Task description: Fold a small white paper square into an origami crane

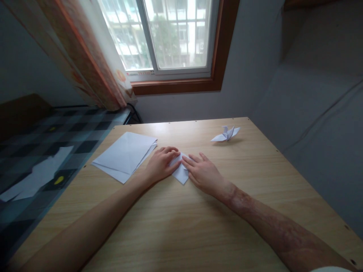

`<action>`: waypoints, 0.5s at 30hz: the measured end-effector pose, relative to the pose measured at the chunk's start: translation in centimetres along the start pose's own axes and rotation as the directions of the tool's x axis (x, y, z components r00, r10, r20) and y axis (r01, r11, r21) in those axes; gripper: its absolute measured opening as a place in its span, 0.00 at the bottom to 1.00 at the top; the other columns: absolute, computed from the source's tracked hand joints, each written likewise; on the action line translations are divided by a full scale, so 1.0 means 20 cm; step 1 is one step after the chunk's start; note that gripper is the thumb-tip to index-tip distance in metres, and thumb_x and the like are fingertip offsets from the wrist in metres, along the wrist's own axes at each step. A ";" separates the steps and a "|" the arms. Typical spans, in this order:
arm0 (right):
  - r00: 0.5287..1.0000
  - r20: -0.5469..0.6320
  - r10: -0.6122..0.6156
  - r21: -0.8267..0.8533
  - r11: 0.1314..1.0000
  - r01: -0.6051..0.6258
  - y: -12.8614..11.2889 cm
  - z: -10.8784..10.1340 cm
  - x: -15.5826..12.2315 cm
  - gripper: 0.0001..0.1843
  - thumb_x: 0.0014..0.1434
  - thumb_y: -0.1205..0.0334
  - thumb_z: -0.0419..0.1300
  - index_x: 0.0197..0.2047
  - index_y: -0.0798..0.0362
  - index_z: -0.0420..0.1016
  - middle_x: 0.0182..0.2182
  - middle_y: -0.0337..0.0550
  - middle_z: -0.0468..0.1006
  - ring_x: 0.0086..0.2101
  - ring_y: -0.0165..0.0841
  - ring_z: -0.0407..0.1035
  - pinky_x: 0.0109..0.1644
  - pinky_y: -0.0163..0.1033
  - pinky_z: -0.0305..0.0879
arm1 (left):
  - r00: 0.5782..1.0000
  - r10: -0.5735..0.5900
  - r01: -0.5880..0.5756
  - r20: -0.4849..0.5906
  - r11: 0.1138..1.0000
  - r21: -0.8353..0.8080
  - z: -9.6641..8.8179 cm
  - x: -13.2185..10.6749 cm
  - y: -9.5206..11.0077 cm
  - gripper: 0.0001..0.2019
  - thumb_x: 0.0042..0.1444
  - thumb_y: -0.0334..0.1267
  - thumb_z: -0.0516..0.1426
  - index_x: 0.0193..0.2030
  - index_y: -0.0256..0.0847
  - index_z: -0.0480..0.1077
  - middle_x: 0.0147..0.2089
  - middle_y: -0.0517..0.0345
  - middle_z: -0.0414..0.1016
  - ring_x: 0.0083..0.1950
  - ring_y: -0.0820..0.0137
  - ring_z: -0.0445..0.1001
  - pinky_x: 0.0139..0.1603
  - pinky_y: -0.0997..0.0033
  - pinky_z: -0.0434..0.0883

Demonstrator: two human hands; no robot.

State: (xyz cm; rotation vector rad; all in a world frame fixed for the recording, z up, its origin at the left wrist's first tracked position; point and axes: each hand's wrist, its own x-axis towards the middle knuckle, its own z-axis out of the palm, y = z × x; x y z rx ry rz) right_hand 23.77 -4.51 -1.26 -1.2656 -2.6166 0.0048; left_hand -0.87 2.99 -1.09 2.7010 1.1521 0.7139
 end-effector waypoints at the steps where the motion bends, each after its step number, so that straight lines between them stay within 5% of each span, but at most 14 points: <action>1: 1.000 0.003 0.000 0.000 1.000 0.000 0.00 0.00 0.00 0.30 0.80 0.63 0.50 0.80 0.53 0.64 0.78 0.53 0.66 0.75 0.50 0.63 0.79 0.67 0.55 | 1.000 -0.003 0.003 0.002 1.000 0.000 0.00 0.00 0.00 0.12 0.71 0.46 0.62 0.56 0.48 0.81 0.61 0.52 0.82 0.59 0.57 0.79 0.66 0.49 0.74; 15: 1.000 -0.004 -0.013 -0.015 1.000 0.013 -0.01 0.00 0.00 0.30 0.79 0.64 0.51 0.81 0.53 0.63 0.78 0.52 0.65 0.74 0.50 0.63 0.79 0.65 0.55 | 1.000 0.025 -0.025 0.011 0.999 0.025 -0.01 -0.01 0.01 0.12 0.71 0.43 0.60 0.57 0.48 0.81 0.61 0.52 0.82 0.60 0.55 0.79 0.66 0.48 0.73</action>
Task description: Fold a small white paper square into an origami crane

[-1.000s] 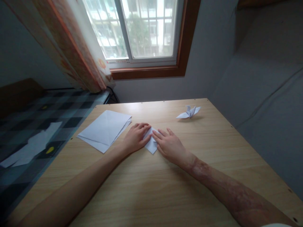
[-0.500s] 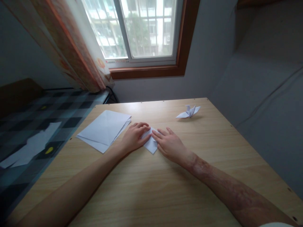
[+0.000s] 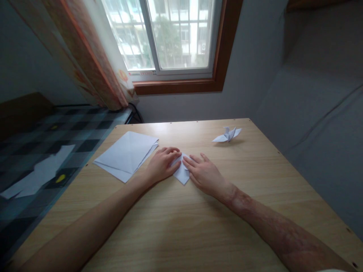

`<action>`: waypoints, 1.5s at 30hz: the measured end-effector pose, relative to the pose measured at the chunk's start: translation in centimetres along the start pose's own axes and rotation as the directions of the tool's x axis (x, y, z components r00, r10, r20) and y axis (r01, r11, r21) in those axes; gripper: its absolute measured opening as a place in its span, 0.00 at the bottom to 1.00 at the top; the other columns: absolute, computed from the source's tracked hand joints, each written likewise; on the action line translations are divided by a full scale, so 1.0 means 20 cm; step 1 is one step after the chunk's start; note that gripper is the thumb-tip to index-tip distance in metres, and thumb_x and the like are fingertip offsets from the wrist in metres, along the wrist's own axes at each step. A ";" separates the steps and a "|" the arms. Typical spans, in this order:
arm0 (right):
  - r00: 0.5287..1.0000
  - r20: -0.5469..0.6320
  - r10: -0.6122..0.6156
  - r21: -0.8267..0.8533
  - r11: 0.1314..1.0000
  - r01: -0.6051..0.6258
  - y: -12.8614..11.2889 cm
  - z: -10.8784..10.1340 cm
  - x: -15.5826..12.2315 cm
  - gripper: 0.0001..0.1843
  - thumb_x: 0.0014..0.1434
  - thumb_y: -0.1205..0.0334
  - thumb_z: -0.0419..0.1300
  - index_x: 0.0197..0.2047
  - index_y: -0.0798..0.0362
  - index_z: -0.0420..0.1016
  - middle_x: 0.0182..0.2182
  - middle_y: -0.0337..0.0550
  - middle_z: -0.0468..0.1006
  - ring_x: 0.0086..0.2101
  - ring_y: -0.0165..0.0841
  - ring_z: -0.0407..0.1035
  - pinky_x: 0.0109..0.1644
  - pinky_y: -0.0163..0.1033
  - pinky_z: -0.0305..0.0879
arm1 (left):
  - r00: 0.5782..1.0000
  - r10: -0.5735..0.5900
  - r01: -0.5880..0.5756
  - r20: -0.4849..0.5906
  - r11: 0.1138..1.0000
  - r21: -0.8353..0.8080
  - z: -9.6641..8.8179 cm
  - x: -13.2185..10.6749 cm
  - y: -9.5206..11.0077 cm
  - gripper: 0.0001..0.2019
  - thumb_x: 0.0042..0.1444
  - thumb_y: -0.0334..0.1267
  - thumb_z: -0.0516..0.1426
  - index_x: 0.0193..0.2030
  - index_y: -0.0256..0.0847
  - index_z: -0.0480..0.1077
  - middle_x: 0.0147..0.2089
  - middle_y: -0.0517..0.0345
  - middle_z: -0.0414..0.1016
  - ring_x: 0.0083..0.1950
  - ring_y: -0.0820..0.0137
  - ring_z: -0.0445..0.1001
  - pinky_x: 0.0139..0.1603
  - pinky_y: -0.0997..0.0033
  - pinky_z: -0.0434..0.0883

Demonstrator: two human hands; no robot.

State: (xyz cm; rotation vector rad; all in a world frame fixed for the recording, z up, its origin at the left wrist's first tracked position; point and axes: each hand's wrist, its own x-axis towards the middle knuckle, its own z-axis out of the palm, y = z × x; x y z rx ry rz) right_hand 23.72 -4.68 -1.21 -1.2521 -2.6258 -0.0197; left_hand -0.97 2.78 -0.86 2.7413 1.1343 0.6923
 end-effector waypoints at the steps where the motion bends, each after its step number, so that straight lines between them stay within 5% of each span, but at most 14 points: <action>1: 1.000 0.001 -0.002 0.000 1.000 0.002 0.00 0.00 0.00 0.30 0.79 0.64 0.51 0.81 0.53 0.63 0.78 0.52 0.65 0.75 0.50 0.63 0.79 0.66 0.55 | 1.000 0.002 -0.002 -0.001 1.000 0.002 0.00 0.00 0.00 0.12 0.72 0.43 0.60 0.57 0.48 0.81 0.61 0.52 0.82 0.60 0.55 0.78 0.66 0.48 0.73; 17: 0.999 0.017 0.039 0.084 0.996 -0.040 -0.02 0.00 -0.01 0.32 0.80 0.58 0.50 0.83 0.51 0.59 0.80 0.50 0.60 0.77 0.53 0.59 0.79 0.69 0.56 | 1.000 -0.004 0.004 0.012 1.000 0.025 -0.02 -0.01 0.03 0.13 0.73 0.42 0.59 0.59 0.46 0.80 0.62 0.50 0.81 0.62 0.55 0.78 0.67 0.48 0.73; 25: 0.996 0.067 0.066 0.149 0.986 -0.076 -0.03 0.01 -0.03 0.39 0.74 0.59 0.53 0.84 0.57 0.55 0.82 0.53 0.53 0.80 0.50 0.51 0.83 0.64 0.49 | 1.000 -0.004 0.004 0.002 1.000 0.020 -0.04 -0.01 0.07 0.17 0.70 0.50 0.62 0.59 0.46 0.79 0.62 0.49 0.81 0.62 0.54 0.78 0.67 0.48 0.72; 35: 0.997 -0.041 0.060 0.381 0.924 -0.040 0.02 0.04 -0.03 0.44 0.66 0.67 0.56 0.84 0.58 0.56 0.80 0.58 0.60 0.78 0.48 0.57 0.83 0.62 0.52 | 1.000 -0.011 0.011 0.012 1.000 0.012 -0.03 -0.02 0.06 0.19 0.69 0.54 0.63 0.59 0.47 0.79 0.64 0.49 0.80 0.63 0.53 0.77 0.68 0.48 0.72; 40: 0.978 -0.139 0.156 0.593 0.804 -0.044 0.11 0.04 -0.01 0.28 0.72 0.66 0.53 0.72 0.51 0.75 0.70 0.52 0.78 0.69 0.43 0.72 0.77 0.56 0.65 | 0.999 -0.028 0.028 0.031 1.000 0.012 -0.02 -0.01 0.05 0.21 0.67 0.55 0.65 0.59 0.47 0.79 0.64 0.49 0.80 0.63 0.52 0.77 0.67 0.47 0.72; 45: 0.975 -0.135 0.174 0.631 0.774 -0.050 0.13 0.03 0.01 0.16 0.73 0.62 0.59 0.58 0.48 0.83 0.67 0.50 0.81 0.67 0.44 0.73 0.75 0.56 0.67 | 1.000 -0.019 0.019 0.011 1.000 0.004 -0.02 -0.01 0.05 0.20 0.67 0.55 0.65 0.58 0.47 0.79 0.63 0.49 0.80 0.62 0.51 0.77 0.65 0.46 0.72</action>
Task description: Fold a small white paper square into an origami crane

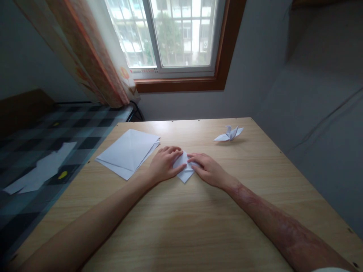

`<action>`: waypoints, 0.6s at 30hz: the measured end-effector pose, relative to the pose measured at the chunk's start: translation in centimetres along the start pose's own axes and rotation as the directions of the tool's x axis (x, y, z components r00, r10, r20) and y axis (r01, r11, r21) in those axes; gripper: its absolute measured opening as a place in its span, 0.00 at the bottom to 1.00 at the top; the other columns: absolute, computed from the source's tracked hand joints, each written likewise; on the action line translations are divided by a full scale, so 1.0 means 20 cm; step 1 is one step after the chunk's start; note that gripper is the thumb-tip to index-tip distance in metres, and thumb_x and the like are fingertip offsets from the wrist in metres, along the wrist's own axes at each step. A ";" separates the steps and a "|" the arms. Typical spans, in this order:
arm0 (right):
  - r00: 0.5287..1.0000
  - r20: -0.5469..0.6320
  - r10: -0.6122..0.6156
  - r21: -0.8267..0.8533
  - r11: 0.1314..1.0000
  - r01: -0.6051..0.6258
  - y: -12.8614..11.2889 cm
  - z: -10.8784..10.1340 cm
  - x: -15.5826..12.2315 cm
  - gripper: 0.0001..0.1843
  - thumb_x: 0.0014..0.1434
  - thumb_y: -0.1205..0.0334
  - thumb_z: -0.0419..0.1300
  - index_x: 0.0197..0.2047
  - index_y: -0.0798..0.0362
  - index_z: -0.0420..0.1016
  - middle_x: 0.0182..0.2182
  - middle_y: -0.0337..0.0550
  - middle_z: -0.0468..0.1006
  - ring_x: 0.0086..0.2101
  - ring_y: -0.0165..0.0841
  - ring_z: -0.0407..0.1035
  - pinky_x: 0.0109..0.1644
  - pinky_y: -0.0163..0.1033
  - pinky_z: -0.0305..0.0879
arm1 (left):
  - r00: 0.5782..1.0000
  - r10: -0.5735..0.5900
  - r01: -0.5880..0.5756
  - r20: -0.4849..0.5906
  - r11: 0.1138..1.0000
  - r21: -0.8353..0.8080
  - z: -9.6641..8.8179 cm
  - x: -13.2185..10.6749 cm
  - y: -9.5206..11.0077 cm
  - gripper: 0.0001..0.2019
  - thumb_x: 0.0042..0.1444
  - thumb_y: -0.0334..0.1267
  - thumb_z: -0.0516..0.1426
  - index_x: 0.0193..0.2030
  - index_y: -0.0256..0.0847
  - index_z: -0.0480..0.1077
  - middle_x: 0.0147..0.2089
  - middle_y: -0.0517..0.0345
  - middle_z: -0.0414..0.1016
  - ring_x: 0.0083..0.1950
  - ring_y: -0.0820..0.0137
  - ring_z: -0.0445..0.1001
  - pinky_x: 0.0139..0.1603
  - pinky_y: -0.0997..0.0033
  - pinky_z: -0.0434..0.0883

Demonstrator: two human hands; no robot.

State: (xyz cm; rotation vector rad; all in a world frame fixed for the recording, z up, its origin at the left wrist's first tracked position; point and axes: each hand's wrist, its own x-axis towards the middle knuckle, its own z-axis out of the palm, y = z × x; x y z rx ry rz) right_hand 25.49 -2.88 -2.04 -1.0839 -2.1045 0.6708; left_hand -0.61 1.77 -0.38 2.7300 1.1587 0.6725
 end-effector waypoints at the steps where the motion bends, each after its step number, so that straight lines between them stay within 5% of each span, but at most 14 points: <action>1: 1.000 0.000 -0.004 -0.009 1.000 0.004 0.00 0.00 0.00 0.16 0.72 0.62 0.59 0.58 0.48 0.84 0.67 0.50 0.81 0.67 0.44 0.73 0.75 0.56 0.67 | 1.000 0.001 -0.001 -0.002 1.000 -0.001 0.00 0.00 0.00 0.20 0.67 0.55 0.65 0.58 0.47 0.79 0.63 0.49 0.80 0.62 0.52 0.77 0.65 0.46 0.72; 9: 0.999 -0.002 -0.047 -0.134 0.990 0.046 -0.02 0.03 -0.02 0.27 0.62 0.67 0.64 0.64 0.49 0.80 0.69 0.53 0.79 0.68 0.46 0.72 0.76 0.57 0.64 | 1.000 -0.003 0.003 0.009 1.000 -0.005 -0.01 0.00 0.01 0.20 0.67 0.54 0.65 0.59 0.47 0.79 0.63 0.49 0.80 0.63 0.52 0.76 0.66 0.47 0.72; 18: 0.976 -0.105 0.188 -0.313 0.926 -0.212 -0.05 0.17 -0.05 0.31 0.65 0.66 0.56 0.71 0.51 0.72 0.76 0.54 0.68 0.76 0.47 0.60 0.83 0.66 0.47 | 1.000 -0.001 0.001 0.018 1.000 0.000 0.00 0.00 -0.01 0.21 0.65 0.54 0.66 0.58 0.45 0.78 0.64 0.47 0.79 0.63 0.51 0.76 0.68 0.47 0.72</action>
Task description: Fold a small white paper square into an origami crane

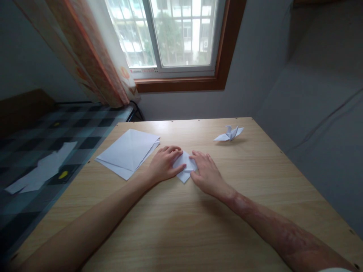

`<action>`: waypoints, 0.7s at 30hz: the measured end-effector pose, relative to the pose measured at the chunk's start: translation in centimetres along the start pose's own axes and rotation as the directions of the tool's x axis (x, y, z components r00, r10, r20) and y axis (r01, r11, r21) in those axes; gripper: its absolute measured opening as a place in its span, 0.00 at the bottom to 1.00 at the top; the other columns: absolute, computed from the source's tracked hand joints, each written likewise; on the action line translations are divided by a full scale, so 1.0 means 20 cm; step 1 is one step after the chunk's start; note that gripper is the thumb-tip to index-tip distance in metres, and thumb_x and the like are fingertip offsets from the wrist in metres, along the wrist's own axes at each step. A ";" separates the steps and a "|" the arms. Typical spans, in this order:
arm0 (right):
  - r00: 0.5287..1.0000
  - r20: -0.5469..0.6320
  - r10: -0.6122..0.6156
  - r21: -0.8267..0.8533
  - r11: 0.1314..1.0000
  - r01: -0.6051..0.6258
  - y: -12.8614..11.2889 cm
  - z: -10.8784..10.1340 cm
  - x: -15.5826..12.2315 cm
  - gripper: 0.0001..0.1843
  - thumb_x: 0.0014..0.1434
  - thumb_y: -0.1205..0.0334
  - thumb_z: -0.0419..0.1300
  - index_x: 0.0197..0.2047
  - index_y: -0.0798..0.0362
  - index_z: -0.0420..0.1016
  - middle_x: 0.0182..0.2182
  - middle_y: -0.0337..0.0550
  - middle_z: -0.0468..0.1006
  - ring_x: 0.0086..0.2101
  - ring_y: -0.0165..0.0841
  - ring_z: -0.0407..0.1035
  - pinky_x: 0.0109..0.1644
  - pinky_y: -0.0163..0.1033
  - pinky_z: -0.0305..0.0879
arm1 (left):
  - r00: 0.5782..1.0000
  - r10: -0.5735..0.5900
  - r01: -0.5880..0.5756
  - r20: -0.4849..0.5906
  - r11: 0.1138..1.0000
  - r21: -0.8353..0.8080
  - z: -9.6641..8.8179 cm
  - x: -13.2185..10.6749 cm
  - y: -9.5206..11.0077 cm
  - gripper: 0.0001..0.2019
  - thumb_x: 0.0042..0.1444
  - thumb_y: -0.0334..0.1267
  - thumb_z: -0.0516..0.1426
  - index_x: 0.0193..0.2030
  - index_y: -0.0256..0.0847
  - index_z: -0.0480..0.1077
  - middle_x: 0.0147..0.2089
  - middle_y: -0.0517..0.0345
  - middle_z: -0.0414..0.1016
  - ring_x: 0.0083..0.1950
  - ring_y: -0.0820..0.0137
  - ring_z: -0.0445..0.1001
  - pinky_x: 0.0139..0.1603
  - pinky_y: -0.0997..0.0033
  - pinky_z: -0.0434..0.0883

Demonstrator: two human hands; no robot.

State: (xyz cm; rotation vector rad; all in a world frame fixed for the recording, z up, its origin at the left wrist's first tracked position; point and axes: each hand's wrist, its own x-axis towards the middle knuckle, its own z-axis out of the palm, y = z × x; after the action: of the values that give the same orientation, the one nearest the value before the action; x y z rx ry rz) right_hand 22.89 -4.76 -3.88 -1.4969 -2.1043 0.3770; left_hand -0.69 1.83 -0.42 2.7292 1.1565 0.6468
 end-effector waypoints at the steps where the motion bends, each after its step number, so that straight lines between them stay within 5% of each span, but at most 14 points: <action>1: 1.000 0.007 0.012 -0.028 1.000 -0.012 -0.01 0.01 0.00 0.32 0.66 0.66 0.55 0.73 0.51 0.71 0.78 0.53 0.66 0.77 0.46 0.58 0.83 0.66 0.46 | 1.000 0.004 -0.004 0.000 1.000 0.002 0.00 0.00 0.00 0.21 0.66 0.54 0.66 0.58 0.45 0.78 0.64 0.47 0.79 0.63 0.51 0.76 0.68 0.47 0.72; 8: 0.997 0.063 0.037 -0.146 0.989 -0.027 -0.02 0.02 -0.01 0.36 0.70 0.67 0.50 0.80 0.52 0.64 0.81 0.52 0.59 0.80 0.46 0.52 0.84 0.65 0.45 | 1.000 0.002 -0.002 -0.008 1.000 0.001 0.00 0.00 0.01 0.19 0.66 0.54 0.65 0.57 0.46 0.76 0.64 0.47 0.79 0.62 0.52 0.76 0.68 0.46 0.71; 15: 0.999 -0.002 0.048 -0.053 0.997 -0.048 0.00 0.02 0.00 0.32 0.70 0.65 0.53 0.76 0.50 0.69 0.79 0.51 0.65 0.78 0.46 0.57 0.83 0.65 0.48 | 0.997 -0.026 0.029 -0.069 0.999 0.039 0.01 0.00 0.02 0.21 0.64 0.53 0.67 0.56 0.45 0.75 0.68 0.45 0.76 0.65 0.49 0.75 0.68 0.44 0.71; 19: 0.995 -0.096 0.032 0.053 0.998 -0.027 0.03 0.01 0.02 0.23 0.69 0.60 0.61 0.65 0.51 0.77 0.71 0.54 0.74 0.72 0.49 0.66 0.78 0.63 0.58 | 0.989 0.149 -0.149 -0.018 0.989 0.007 0.02 0.00 0.01 0.09 0.72 0.40 0.59 0.55 0.47 0.79 0.62 0.52 0.81 0.61 0.57 0.78 0.67 0.51 0.72; 21: 0.987 -0.158 0.020 0.108 0.994 -0.003 0.04 -0.01 0.04 0.15 0.67 0.59 0.64 0.56 0.49 0.80 0.65 0.54 0.79 0.66 0.49 0.71 0.73 0.61 0.66 | 0.974 0.223 -0.221 0.035 0.975 -0.036 0.03 0.00 0.00 0.11 0.74 0.37 0.57 0.53 0.49 0.81 0.58 0.54 0.84 0.57 0.61 0.80 0.63 0.55 0.74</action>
State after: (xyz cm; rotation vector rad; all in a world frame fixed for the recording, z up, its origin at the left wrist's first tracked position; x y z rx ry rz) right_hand 23.42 -3.82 -3.93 -1.4289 -1.9215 0.3576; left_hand -0.55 1.92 -0.90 2.8550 0.8321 0.6275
